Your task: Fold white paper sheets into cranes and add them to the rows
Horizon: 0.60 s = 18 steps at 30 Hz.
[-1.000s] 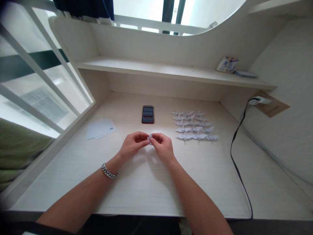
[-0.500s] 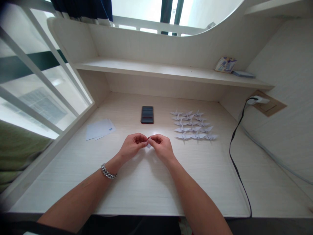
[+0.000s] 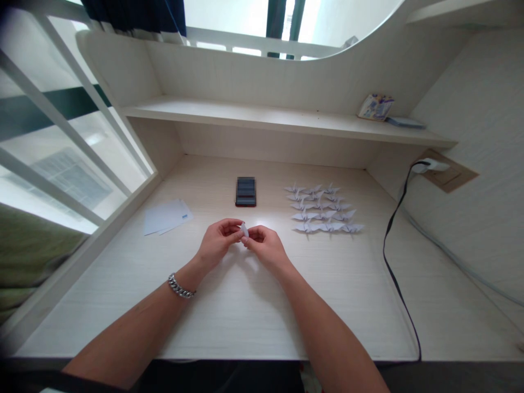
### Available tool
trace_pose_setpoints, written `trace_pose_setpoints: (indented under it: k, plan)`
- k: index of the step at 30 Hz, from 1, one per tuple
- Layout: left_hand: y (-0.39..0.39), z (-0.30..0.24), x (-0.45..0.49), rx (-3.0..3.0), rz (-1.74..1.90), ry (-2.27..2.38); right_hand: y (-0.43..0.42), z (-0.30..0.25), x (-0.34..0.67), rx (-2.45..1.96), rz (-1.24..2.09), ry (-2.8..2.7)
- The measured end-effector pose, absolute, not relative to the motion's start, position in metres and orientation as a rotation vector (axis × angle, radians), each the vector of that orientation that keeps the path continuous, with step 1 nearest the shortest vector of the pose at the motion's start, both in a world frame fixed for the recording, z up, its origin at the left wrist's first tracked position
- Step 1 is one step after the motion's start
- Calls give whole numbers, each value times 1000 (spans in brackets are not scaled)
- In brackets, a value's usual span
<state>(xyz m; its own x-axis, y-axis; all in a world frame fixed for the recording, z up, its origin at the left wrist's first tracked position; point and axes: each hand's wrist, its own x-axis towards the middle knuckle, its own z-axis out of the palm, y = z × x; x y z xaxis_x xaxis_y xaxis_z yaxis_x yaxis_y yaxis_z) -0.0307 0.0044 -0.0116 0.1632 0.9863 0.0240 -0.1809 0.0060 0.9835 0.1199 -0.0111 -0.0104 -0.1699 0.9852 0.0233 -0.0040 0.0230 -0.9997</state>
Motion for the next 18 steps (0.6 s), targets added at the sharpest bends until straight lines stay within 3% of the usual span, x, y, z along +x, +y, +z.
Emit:
trace_pose_setpoints:
  k: [9, 18]
  plan:
    - [3, -8, -29, 1228, 1149, 946, -17, -2, 121, -1250, 1061, -1515]
    - [0, -4, -29, 1006, 1105, 783, -20, 3, 120, -1212, 1021, -1489]
